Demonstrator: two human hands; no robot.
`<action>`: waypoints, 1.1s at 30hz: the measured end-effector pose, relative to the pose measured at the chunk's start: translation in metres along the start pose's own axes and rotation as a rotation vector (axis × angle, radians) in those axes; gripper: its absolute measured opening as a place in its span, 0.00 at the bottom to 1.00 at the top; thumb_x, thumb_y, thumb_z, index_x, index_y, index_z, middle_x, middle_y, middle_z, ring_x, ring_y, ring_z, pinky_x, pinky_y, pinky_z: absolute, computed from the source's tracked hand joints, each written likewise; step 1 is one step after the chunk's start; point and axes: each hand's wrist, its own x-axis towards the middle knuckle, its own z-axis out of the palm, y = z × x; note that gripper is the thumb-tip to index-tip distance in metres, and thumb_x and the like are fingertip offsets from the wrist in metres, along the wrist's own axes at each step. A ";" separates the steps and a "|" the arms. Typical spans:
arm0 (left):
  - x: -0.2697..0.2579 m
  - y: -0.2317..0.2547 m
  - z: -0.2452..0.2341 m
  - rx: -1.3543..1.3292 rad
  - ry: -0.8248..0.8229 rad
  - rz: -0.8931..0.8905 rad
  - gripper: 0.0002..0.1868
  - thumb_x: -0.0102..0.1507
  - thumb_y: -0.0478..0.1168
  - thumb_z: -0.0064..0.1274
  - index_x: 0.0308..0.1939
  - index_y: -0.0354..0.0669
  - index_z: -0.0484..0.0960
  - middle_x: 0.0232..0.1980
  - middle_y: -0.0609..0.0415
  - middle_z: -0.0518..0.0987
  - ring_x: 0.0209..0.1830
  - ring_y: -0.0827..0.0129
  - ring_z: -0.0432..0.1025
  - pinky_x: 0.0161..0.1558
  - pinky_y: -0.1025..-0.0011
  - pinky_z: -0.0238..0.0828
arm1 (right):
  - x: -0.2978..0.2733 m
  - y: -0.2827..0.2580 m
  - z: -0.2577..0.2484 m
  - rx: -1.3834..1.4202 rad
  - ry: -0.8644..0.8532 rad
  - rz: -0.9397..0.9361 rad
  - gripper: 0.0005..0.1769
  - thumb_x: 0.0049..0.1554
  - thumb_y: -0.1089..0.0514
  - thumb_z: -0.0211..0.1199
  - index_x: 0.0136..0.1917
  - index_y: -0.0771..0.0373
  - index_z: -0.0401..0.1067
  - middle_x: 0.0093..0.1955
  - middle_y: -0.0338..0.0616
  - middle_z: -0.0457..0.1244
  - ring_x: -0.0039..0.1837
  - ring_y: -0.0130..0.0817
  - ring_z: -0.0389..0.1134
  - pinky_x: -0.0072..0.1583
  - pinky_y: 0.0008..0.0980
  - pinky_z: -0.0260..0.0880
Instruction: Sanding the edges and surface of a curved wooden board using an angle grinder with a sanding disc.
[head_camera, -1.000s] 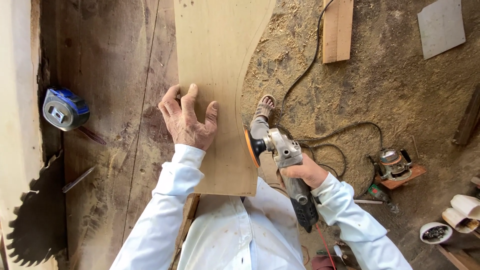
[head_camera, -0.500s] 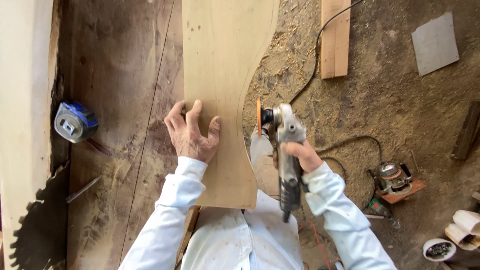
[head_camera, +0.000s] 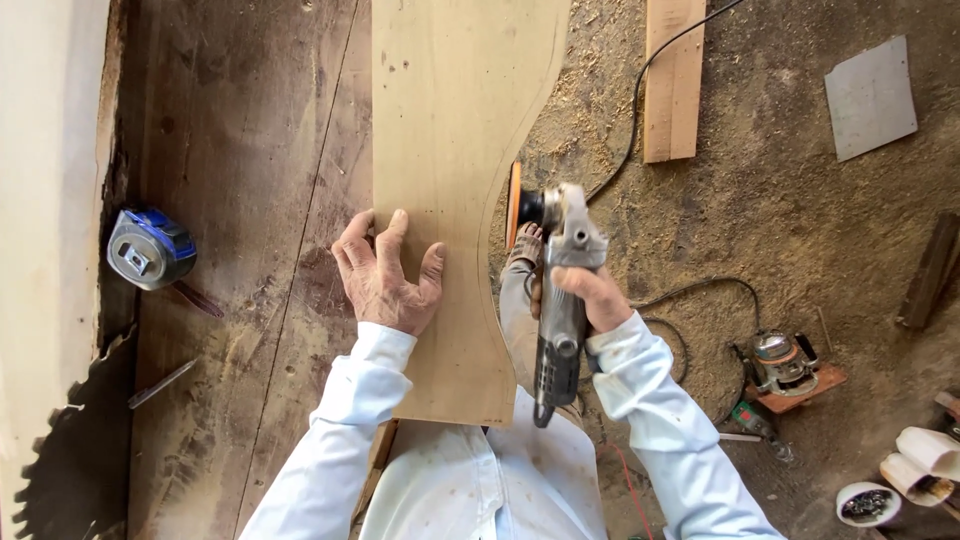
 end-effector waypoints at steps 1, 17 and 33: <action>0.001 0.000 0.000 -0.006 0.002 0.002 0.27 0.61 0.53 0.65 0.60 0.48 0.79 0.59 0.42 0.70 0.57 0.44 0.67 0.56 0.53 0.68 | -0.002 0.000 -0.002 -0.064 -0.020 -0.007 0.31 0.47 0.59 0.68 0.62 0.66 0.65 0.35 0.65 0.67 0.36 0.57 0.74 0.40 0.56 0.79; 0.001 0.002 -0.001 -0.002 -0.006 -0.030 0.27 0.62 0.58 0.63 0.59 0.48 0.79 0.62 0.44 0.68 0.58 0.45 0.67 0.56 0.54 0.67 | -0.058 0.026 -0.069 -0.317 -0.216 0.102 0.13 0.42 0.61 0.73 0.38 0.73 0.78 0.29 0.62 0.70 0.31 0.50 0.75 0.36 0.49 0.78; 0.027 -0.015 -0.029 0.101 -0.062 0.205 0.36 0.56 0.72 0.58 0.54 0.52 0.80 0.66 0.47 0.68 0.63 0.44 0.65 0.54 0.54 0.61 | -0.080 -0.054 -0.097 -0.034 0.030 -0.155 0.25 0.50 0.60 0.64 0.59 0.70 0.63 0.32 0.73 0.67 0.31 0.67 0.71 0.34 0.59 0.72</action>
